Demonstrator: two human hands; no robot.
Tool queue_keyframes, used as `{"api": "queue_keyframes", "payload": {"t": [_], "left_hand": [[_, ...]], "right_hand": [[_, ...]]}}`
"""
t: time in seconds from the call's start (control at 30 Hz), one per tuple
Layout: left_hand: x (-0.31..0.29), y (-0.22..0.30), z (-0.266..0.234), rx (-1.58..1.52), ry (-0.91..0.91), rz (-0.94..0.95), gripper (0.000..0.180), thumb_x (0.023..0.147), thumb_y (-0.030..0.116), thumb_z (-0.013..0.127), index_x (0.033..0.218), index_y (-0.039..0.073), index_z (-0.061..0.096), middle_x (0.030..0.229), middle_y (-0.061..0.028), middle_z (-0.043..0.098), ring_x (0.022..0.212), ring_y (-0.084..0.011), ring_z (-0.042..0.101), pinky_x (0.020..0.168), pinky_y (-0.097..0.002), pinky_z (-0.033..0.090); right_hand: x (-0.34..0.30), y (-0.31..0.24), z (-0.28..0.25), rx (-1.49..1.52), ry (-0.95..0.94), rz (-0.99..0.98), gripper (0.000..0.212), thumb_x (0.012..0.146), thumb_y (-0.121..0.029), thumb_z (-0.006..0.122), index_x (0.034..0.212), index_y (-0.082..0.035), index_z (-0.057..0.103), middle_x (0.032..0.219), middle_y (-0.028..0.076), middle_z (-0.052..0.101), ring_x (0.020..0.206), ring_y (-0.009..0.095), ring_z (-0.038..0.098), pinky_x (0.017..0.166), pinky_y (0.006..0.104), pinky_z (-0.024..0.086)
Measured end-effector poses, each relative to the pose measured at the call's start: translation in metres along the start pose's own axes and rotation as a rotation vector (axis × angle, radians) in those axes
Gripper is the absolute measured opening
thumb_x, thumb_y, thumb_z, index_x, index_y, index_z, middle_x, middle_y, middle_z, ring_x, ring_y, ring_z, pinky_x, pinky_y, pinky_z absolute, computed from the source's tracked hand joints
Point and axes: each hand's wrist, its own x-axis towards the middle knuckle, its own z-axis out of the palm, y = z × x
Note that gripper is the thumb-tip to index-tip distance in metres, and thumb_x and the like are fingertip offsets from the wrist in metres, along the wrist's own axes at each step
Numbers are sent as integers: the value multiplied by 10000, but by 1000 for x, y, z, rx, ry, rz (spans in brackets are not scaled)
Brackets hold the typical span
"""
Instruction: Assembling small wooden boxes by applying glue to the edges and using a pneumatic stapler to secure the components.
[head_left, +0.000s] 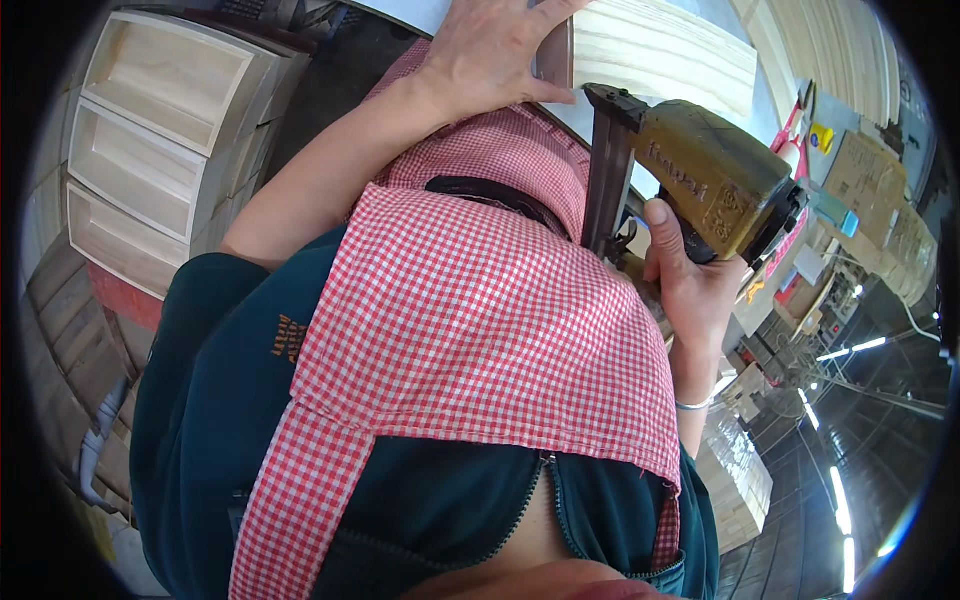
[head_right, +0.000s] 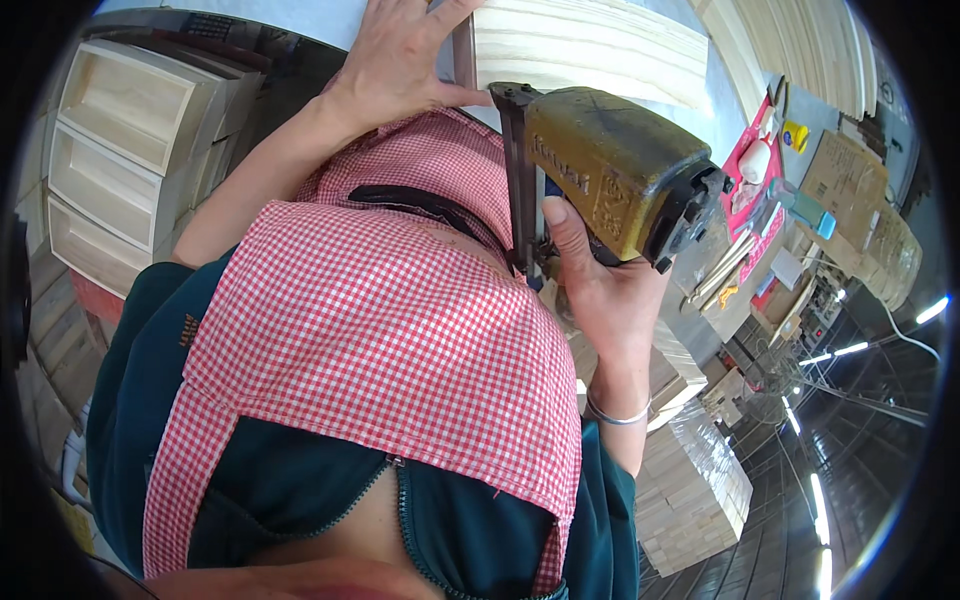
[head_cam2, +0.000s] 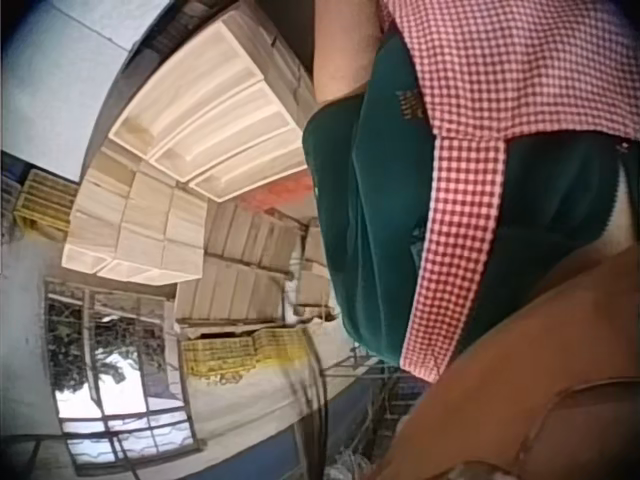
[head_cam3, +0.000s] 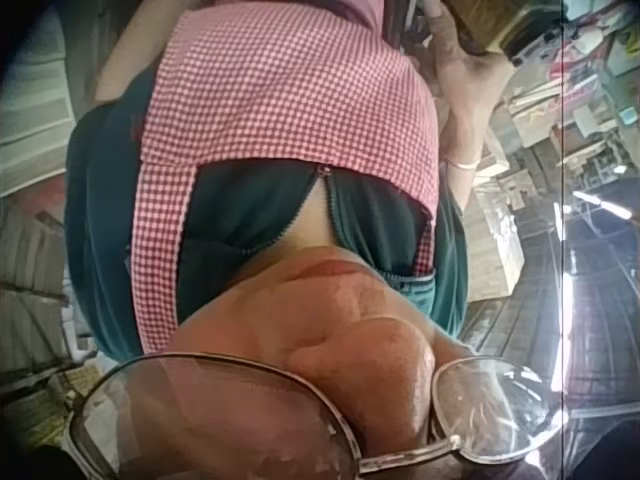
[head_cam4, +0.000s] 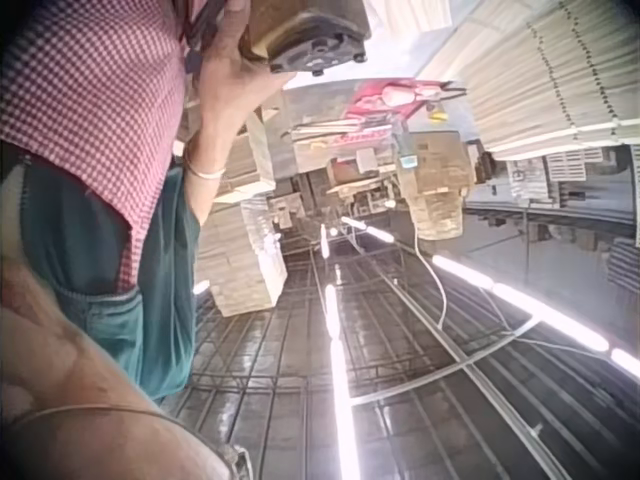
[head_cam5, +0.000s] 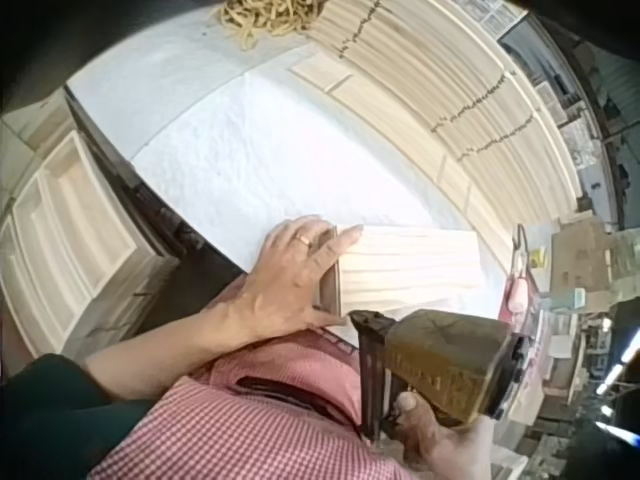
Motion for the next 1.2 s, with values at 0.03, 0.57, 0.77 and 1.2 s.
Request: {"api": "queue_keyframes", "payload": {"t": [0.03,0.57,0.77,1.2], "left_hand": [[1,1,0,-2,-8,-1,1148,653,538,847,1543,48,311,1329,-206,454,1261,-386,418,1119,-524,283],[-12,-5,9,-133,177,-11,1267,643,472,884,1556,-51,179,1395,-265,442,1351,-425,399,1165,-549,268],[-11,-2,6,-86,166,-12,1269,627,449,900,1552,-54,192,1393,-270,445,1343,-428,409,1150,-562,290],[-12,-3,24,50,345,-76,1064,663,367,901,1539,113,353,1438,-176,528,1223,-299,564,1021,-458,468]], "right_hand": [[-1,0,0,40,11,18,445,826,-105,837,1206,-1,630,1072,134,731,890,231,724,723,291,583],[38,-40,9,-195,-62,-174,417,829,-122,835,1185,-6,650,1062,127,738,885,220,726,714,291,583],[43,-46,6,-273,-79,-164,422,824,-118,837,1184,0,652,1063,128,739,881,215,728,703,281,580],[43,-25,-19,-362,83,-312,395,805,-102,841,1143,-1,663,874,100,735,631,157,666,524,234,507]]}}
